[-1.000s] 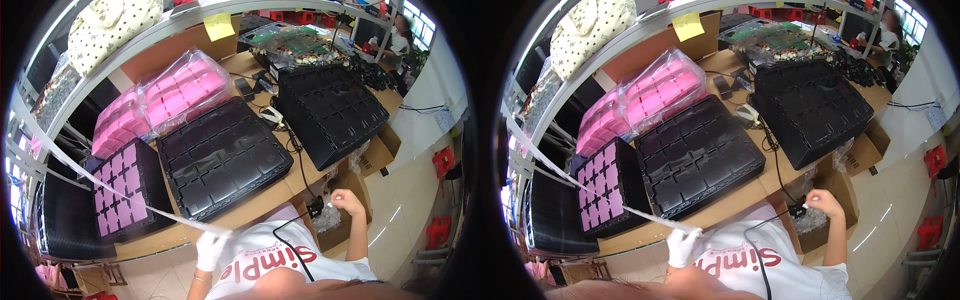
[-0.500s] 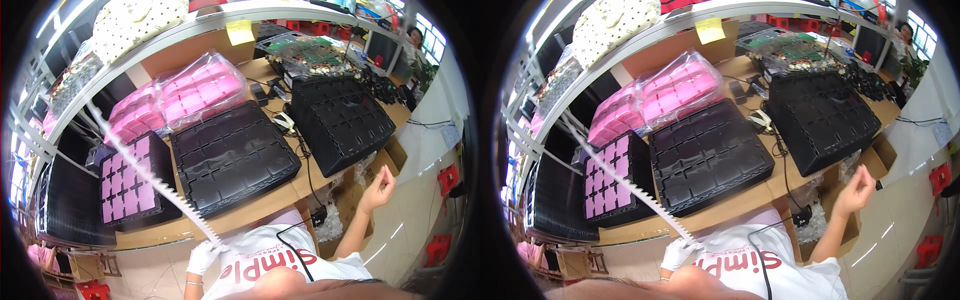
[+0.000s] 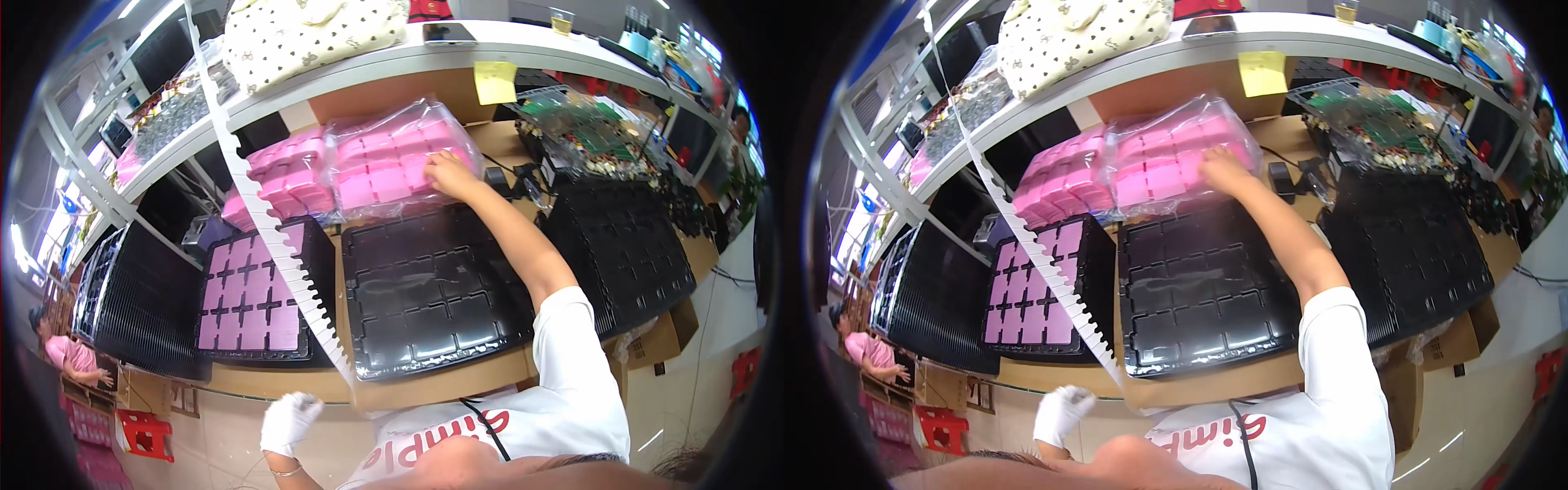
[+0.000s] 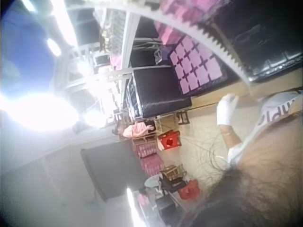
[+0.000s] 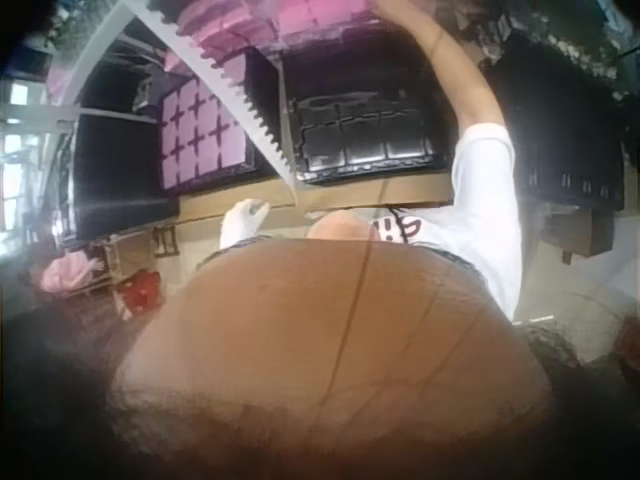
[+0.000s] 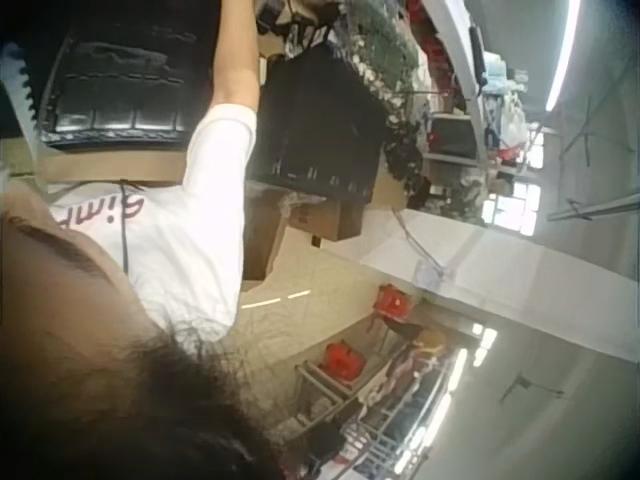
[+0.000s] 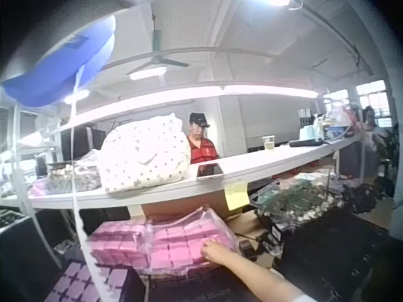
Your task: The person assembles black plastic trays by applying adhesive tape to the edges and inserting pink foam inserts. They handle the trays and foam pieces one at a time, repeating the process for multiple units on a workbench.
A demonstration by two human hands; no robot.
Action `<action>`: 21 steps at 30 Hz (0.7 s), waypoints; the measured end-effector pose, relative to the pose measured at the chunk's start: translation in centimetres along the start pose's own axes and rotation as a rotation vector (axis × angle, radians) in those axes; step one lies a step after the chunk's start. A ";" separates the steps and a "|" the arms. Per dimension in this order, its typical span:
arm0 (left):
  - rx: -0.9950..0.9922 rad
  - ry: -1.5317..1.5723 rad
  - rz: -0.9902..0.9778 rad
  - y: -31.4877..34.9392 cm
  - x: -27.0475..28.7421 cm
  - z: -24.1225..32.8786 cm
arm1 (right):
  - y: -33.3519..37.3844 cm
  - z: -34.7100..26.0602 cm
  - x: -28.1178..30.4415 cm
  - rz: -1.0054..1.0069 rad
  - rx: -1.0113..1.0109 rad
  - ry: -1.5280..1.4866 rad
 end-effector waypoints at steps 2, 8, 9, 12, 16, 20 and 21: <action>-0.075 0.155 0.284 -1.4 2.7 1.2 | -2.1 1.7 -1.5 -0.224 -0.064 -0.113; -0.282 1.349 0.248 -13.1 0.4 7.2 | -5.1 1.8 1.9 0.154 -0.468 -0.614; -0.479 1.319 0.078 -16.2 -0.4 9.8 | -4.2 1.2 2.9 0.226 -0.465 -0.628; -0.207 1.990 -0.198 -22.9 -2.7 14.2 | -2.2 -2.2 3.3 0.290 -0.349 -0.672; -0.046 2.330 -0.075 -28.3 -2.3 14.6 | 4.1 -5.3 6.8 0.187 -0.039 -0.623; 0.008 2.333 -0.001 -27.6 -0.4 15.7 | 11.5 2.3 6.0 0.274 -0.531 -0.659; -0.035 2.286 -0.040 -27.3 -0.2 15.4 | 12.9 4.5 4.9 0.229 -0.758 -0.753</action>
Point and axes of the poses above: each hand's wrist, its own y-axis away from the middle knuckle, its own x-axis out of the back of the hand, z = x × y, the point moved 5 cm from there along -y, towards the middle knuckle, and after that the axes turned 11 degrees about -x, right-handed, at the moved point
